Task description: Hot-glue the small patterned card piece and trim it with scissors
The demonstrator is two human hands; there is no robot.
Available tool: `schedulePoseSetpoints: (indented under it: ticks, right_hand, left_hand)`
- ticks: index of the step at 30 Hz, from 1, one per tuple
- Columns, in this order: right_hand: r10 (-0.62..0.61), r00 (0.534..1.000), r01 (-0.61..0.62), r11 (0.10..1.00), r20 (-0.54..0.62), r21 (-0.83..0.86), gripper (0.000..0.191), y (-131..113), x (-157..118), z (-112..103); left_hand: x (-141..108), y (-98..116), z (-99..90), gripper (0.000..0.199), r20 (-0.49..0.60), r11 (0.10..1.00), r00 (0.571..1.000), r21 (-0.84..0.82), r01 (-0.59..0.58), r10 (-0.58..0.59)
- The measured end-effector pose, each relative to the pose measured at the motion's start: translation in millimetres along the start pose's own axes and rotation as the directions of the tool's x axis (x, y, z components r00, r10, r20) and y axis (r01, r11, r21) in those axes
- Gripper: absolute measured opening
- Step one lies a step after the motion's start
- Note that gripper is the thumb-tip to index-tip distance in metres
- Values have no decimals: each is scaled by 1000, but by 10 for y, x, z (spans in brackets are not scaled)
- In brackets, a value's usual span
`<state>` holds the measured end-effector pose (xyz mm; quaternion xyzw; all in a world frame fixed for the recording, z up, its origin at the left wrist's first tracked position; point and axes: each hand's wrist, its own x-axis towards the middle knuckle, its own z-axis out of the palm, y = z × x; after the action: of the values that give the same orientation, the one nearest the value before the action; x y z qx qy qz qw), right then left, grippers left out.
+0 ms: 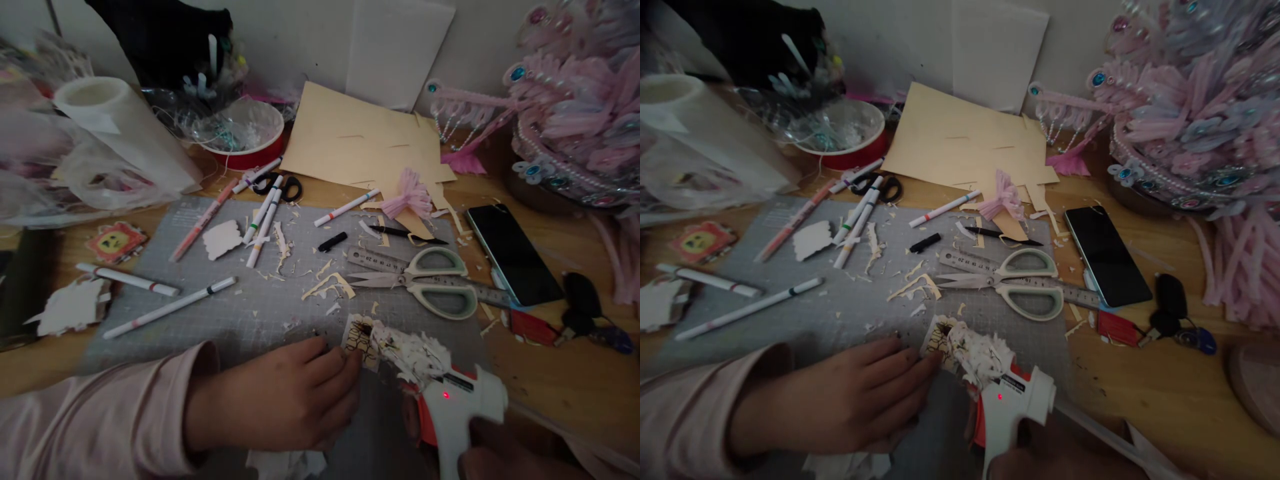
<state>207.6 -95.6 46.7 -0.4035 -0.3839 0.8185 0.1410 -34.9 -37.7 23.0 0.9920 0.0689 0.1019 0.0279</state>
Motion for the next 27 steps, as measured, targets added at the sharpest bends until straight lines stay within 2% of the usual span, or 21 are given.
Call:
schedulePoseSetpoints:
  ticks: [8,15,22,25,27]
  right_hand:
    - [-1,1000,1,1000,14,-3,24,-47,-7,-8]
    - [-27,996,26,1000,-88,-17,44,-89,48,69]
    - [-28,997,23,997,-66,-75,14,11,-15,16]
    - [-35,998,32,996,-47,-78,15,34,-46,-2]
    - [-42,999,39,996,-35,-78,22,51,-58,6]
  left_hand:
    - [-5,-4,8,25,-2,1000,1000,11,-24,24]
    - [-9,-4,6,27,-11,1000,1000,20,-24,24]
    - [-3,1,-2,28,-26,999,999,38,-29,30]
    - [-2,-1,-6,28,-29,999,999,37,-36,37]
    - [-2,-2,-8,27,-22,999,999,35,-37,38]
